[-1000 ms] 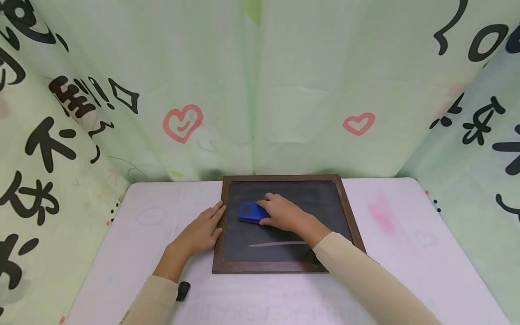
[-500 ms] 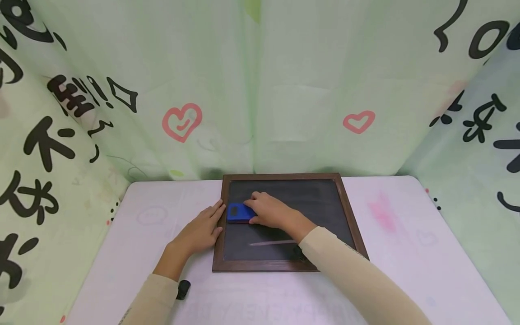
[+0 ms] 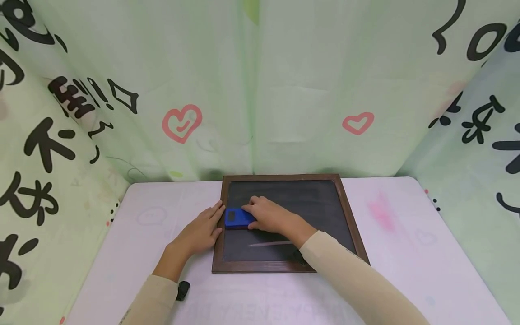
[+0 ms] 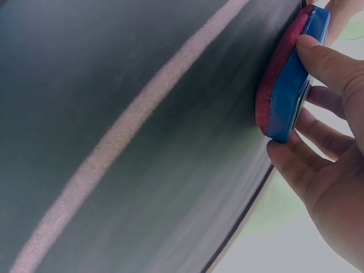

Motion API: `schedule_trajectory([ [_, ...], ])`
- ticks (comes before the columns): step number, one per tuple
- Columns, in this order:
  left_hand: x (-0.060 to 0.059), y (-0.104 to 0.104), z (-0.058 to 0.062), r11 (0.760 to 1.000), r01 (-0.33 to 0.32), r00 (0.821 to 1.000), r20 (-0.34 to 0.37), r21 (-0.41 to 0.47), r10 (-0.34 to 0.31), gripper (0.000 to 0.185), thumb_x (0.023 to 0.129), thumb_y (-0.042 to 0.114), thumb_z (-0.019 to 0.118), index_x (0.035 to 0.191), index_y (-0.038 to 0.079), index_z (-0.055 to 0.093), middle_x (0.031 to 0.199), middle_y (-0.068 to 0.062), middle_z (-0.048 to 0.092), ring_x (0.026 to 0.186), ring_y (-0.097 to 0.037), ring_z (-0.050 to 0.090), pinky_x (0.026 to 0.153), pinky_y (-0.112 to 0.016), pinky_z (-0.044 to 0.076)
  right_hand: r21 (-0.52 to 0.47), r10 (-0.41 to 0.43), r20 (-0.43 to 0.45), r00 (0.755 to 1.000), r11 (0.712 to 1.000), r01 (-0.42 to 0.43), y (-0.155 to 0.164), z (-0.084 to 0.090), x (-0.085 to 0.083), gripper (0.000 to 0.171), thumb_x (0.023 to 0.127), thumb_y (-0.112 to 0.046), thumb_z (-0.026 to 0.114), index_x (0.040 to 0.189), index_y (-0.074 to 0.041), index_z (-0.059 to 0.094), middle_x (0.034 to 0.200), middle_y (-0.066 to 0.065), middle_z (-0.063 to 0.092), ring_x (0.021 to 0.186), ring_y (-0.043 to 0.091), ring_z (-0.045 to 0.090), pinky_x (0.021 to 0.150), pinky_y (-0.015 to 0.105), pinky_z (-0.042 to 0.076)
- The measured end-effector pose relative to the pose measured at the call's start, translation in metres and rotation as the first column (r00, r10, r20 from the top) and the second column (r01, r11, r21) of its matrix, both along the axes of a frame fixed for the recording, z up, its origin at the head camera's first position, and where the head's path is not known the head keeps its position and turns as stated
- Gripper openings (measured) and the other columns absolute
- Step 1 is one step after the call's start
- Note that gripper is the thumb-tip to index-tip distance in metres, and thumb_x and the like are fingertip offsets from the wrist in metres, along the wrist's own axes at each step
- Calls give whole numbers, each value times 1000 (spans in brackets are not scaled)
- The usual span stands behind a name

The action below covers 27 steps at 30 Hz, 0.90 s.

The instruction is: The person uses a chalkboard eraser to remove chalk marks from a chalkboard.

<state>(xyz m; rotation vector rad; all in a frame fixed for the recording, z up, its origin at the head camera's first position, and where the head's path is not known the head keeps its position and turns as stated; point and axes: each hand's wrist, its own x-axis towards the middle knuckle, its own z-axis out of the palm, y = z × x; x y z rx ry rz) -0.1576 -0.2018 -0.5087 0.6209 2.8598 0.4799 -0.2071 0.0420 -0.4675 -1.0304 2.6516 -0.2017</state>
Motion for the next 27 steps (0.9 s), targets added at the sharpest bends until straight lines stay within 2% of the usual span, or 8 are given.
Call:
schedule_trajectory([
  [10,2,0,1,1000,0,1000,-8,4,0,64,106,20,55,162,2,30,172,-14,22,153,-41,33,125,-54,32,-43,28,12,1000,999,-27,11,-3,6,60,96,-34,75,149,-11,57,133,10,61,120,25,60,103,38,55],
  [17,2,0,1,1000,12,999,-36,0,-12,63,106,19,54,161,0,31,171,-15,23,153,-41,33,125,-53,32,-61,32,11,999,998,-31,30,-4,9,60,96,-34,75,149,-12,57,131,9,61,119,24,60,100,38,56],
  [27,1,1,2,1000,18,1000,-23,-6,-18,63,107,19,53,162,-1,29,171,-16,22,153,-41,32,126,-53,31,-79,11,20,1000,997,-9,61,-4,11,61,95,-32,77,148,-9,58,130,12,60,117,26,61,98,40,57],
])
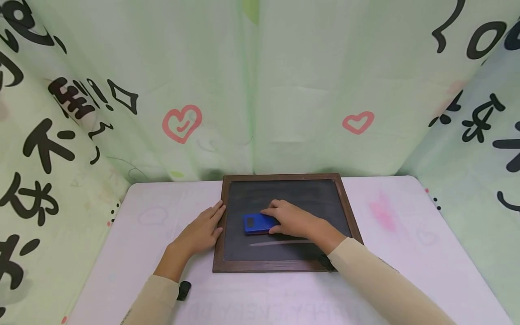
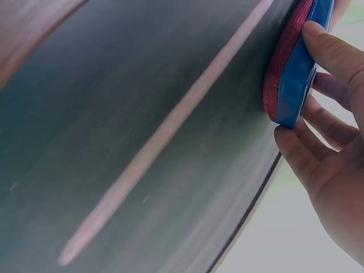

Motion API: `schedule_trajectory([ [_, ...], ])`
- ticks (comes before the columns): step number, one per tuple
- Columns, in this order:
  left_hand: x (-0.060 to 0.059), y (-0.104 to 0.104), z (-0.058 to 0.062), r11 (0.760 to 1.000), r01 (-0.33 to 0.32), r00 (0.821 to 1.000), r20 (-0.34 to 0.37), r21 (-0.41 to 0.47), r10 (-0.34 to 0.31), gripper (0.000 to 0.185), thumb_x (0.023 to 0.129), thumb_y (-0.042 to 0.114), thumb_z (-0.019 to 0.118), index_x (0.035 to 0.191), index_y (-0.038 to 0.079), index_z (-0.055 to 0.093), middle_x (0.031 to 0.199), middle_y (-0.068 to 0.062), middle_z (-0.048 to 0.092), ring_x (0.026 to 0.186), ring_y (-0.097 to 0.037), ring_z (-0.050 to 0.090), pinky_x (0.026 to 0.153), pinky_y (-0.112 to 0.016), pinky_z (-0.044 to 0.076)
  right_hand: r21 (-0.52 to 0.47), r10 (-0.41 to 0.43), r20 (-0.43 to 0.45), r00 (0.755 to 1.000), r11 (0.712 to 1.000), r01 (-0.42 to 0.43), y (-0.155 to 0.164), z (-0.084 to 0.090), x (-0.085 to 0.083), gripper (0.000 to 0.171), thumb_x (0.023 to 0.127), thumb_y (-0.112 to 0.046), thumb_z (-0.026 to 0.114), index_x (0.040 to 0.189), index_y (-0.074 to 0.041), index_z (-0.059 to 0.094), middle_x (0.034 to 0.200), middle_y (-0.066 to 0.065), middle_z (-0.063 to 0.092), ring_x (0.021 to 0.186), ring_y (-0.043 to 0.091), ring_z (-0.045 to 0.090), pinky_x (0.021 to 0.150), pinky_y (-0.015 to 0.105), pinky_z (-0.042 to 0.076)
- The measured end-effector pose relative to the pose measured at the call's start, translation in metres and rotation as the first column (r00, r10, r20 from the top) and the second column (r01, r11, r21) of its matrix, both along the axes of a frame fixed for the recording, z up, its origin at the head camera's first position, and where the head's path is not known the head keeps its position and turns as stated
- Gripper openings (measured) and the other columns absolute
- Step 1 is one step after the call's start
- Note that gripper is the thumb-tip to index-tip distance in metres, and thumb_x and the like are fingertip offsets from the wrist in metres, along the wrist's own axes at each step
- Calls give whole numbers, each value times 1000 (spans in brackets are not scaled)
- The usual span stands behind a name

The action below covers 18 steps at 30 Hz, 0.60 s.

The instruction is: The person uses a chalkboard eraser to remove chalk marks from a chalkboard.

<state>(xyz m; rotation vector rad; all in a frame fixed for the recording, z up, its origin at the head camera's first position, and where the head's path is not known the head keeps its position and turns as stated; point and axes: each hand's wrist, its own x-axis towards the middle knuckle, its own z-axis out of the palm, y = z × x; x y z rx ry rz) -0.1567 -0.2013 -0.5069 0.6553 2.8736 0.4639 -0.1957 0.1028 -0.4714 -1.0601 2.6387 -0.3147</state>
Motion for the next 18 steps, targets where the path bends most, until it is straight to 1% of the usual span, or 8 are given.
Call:
schedule_trajectory([
  [7,0,0,1,1000,-4,1000,9,6,4,64,107,19,54,162,0,29,171,-16,22,154,-41,31,125,-54,32,-24,-26,-9,1000,999,26,26,2,4,61,94,-31,78,146,-7,59,130,13,61,116,27,61,97,42,58],
  [13,0,0,2,1000,-10,1000,25,-3,10,64,107,20,53,163,1,28,172,-15,20,155,-40,30,126,-53,30,-24,-60,-29,998,998,59,53,-1,7,60,93,-32,79,144,-6,61,128,13,62,114,27,62,96,43,58],
  [18,0,0,3,1000,-11,1000,21,-3,11,63,107,20,53,162,0,28,172,-16,21,154,-40,30,126,-53,30,-42,-100,-15,995,994,100,74,-1,10,59,93,-31,79,143,-6,62,128,14,62,114,29,62,97,46,57],
])
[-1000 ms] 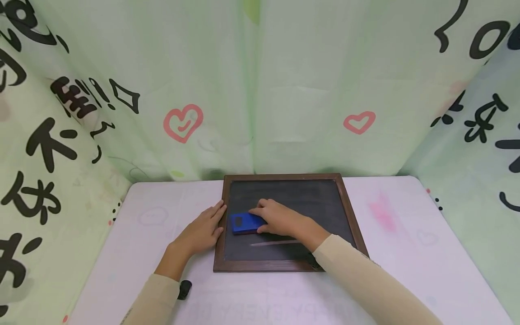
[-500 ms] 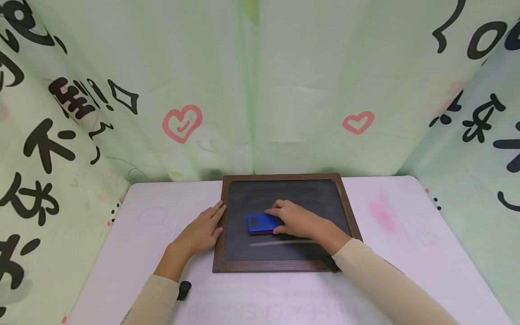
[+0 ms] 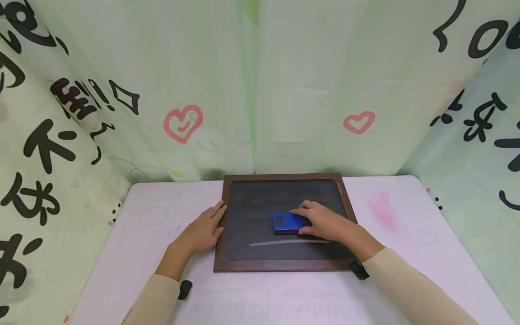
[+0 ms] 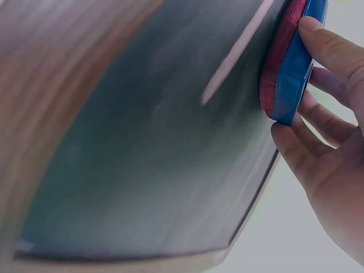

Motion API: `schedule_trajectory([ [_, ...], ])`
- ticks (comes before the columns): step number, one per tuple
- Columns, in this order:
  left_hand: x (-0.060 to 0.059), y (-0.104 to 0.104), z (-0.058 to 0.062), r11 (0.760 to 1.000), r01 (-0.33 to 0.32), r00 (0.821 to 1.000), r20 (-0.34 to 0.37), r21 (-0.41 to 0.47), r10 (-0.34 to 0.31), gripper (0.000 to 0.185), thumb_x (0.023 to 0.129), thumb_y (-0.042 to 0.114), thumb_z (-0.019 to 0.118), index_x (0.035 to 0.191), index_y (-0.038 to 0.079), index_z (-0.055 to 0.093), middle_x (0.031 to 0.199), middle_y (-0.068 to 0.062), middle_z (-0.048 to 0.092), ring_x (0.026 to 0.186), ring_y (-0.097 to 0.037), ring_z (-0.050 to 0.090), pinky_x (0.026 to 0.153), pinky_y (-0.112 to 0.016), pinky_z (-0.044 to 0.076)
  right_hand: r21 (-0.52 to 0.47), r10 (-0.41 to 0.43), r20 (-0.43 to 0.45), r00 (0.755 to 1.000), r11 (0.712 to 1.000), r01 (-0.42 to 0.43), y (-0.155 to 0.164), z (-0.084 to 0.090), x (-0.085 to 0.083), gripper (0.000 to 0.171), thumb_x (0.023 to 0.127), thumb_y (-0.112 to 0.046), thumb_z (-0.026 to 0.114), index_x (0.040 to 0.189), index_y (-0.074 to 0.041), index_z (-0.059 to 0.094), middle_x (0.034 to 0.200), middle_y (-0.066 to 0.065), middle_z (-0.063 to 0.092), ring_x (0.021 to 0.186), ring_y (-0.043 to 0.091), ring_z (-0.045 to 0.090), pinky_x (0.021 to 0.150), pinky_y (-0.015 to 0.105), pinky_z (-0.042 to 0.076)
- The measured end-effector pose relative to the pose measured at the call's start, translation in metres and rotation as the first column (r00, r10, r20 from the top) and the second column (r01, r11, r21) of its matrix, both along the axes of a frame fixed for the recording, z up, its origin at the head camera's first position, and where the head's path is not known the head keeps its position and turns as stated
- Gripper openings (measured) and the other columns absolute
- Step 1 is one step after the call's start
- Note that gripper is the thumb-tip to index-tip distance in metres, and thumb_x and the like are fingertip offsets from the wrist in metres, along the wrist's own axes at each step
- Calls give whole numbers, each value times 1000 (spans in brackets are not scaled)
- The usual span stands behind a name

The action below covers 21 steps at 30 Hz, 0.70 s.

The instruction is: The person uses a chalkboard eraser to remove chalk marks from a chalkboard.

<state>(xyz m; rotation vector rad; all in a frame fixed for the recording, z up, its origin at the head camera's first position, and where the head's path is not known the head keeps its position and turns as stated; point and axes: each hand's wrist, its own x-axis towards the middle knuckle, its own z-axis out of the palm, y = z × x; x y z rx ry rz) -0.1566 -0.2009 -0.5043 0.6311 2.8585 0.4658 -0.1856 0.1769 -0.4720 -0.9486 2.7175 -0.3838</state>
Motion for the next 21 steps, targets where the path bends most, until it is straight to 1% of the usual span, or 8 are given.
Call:
schedule_trajectory([
  [7,-1,1,-1,1000,-1,1000,-4,2,1,63,107,19,53,162,0,28,172,-15,21,154,-40,30,126,-53,30,-22,-27,-6,1000,999,27,27,3,3,57,90,-28,82,139,-5,65,124,15,63,109,29,64,94,48,58],
  [11,-1,2,-1,1000,-4,1000,18,-1,4,64,108,21,52,163,2,26,173,-14,19,155,-40,28,127,-53,29,-27,-50,-16,999,998,49,45,3,6,56,88,-27,84,136,-5,66,121,14,64,106,27,65,91,46,59],
  [18,0,2,-1,1000,-6,1000,17,-4,6,64,108,22,52,163,2,26,173,-14,19,155,-39,28,127,-53,29,-53,-110,17,994,992,111,71,4,9,56,88,-27,84,135,-4,66,121,15,65,108,29,65,92,48,58],
  [21,1,1,-1,1000,-10,1000,13,2,10,64,108,21,53,163,2,27,172,-15,20,155,-40,29,127,-53,29,-68,-118,22,993,991,119,77,4,10,56,87,-26,84,134,-3,66,120,16,64,107,30,65,90,48,58],
])
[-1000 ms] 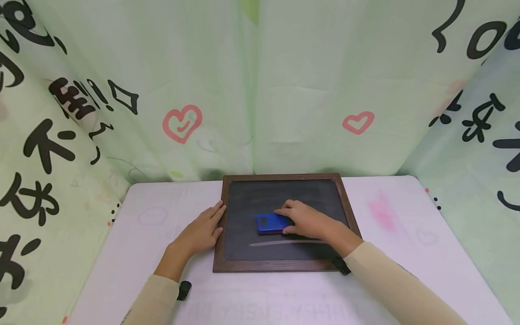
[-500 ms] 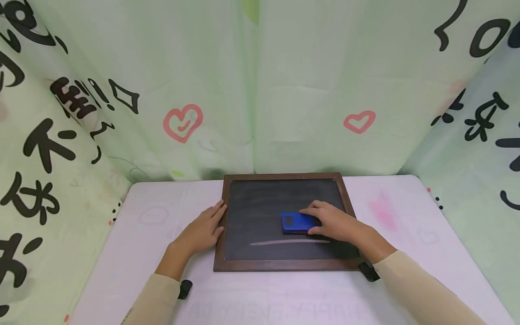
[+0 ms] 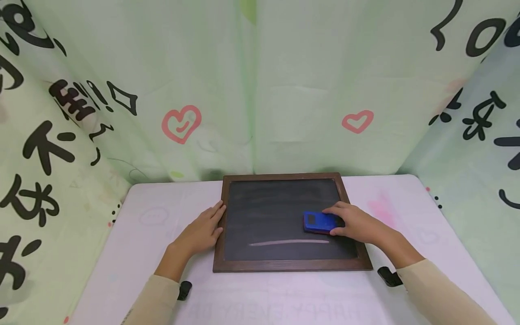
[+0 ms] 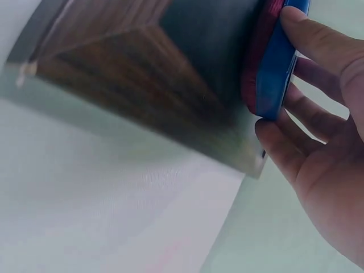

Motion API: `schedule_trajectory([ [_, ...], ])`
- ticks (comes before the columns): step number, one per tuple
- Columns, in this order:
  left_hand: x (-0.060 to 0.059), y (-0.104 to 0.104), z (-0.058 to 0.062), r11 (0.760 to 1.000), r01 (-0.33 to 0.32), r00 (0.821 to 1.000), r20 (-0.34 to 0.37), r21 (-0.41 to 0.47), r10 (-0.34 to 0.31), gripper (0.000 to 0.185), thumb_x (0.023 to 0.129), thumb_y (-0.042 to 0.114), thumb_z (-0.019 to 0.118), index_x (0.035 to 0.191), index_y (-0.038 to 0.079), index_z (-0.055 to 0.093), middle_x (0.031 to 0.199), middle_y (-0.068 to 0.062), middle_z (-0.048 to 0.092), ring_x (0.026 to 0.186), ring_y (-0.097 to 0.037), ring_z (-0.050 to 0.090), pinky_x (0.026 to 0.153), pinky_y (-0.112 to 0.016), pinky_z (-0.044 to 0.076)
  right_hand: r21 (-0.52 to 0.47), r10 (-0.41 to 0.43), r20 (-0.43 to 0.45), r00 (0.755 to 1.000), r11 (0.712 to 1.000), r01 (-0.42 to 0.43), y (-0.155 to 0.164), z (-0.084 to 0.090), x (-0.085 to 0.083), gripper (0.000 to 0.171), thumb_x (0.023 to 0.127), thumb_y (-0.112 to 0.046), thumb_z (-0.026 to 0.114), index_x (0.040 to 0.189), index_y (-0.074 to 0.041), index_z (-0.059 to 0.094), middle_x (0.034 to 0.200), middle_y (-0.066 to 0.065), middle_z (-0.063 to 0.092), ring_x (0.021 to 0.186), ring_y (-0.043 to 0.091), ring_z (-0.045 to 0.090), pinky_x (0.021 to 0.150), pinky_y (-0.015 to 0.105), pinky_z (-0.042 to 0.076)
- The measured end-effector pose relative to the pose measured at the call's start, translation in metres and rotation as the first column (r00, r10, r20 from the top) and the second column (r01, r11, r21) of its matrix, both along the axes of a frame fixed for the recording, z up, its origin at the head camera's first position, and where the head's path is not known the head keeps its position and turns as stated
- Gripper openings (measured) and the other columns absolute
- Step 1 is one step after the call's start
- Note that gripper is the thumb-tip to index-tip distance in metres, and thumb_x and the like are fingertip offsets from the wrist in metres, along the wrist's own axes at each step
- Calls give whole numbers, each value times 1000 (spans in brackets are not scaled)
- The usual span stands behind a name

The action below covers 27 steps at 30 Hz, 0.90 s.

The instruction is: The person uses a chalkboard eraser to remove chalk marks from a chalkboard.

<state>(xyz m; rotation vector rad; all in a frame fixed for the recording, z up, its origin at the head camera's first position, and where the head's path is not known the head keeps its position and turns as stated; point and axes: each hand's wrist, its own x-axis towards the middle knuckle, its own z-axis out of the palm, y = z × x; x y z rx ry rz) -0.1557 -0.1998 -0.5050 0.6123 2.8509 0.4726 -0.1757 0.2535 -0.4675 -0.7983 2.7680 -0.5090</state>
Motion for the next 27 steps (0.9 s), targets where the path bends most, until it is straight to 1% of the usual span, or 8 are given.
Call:
schedule_trajectory([
  [6,0,0,-2,1000,11,1000,-24,15,-11,63,106,18,54,161,-1,30,171,-17,24,153,-41,31,125,-54,31,21,-43,20,999,999,43,9,-1,3,58,87,-28,84,136,-3,64,124,19,63,112,35,64,95,54,57],
  [11,0,0,0,1000,2,1000,-2,0,-2,63,108,21,53,163,2,28,172,-15,20,155,-40,29,127,-52,29,25,-74,23,997,997,73,10,-2,7,58,88,-28,84,135,-2,63,124,19,62,112,35,62,96,55,56],
  [13,-1,0,0,1000,4,1000,-7,-1,-4,63,108,21,53,163,2,28,172,-15,21,155,-40,29,127,-53,30,21,-82,17,997,996,81,10,-3,8,58,87,-28,84,135,-2,63,123,18,62,110,34,62,95,54,56],
  [17,-1,-1,-1,1000,14,1000,-20,-1,-14,63,107,19,54,162,0,28,171,-17,21,154,-41,30,126,-53,31,9,-75,10,997,997,75,9,-2,11,57,87,-27,85,133,-1,63,123,17,62,110,32,61,94,52,56],
  [19,-2,-1,-2,1000,13,1000,-16,-3,-13,64,107,20,53,162,0,28,172,-16,21,155,-40,29,126,-53,30,2,-66,12,998,998,66,8,-2,12,56,87,-27,85,133,-1,63,123,17,62,110,32,61,95,52,56],
  [21,-2,-1,-3,1000,8,1000,-9,-5,-8,64,108,21,52,163,1,27,172,-15,20,155,-39,28,127,-52,29,-5,-56,19,998,998,56,6,-3,13,56,87,-28,85,132,-2,63,124,16,62,111,31,61,95,51,57],
  [27,-2,-2,-5,1000,8,1000,-16,2,-8,64,108,21,52,163,1,27,172,-14,20,155,-39,29,127,-52,30,-22,-50,47,998,998,51,4,-5,19,57,87,-31,85,132,-3,63,125,13,62,111,29,62,95,51,57],
])
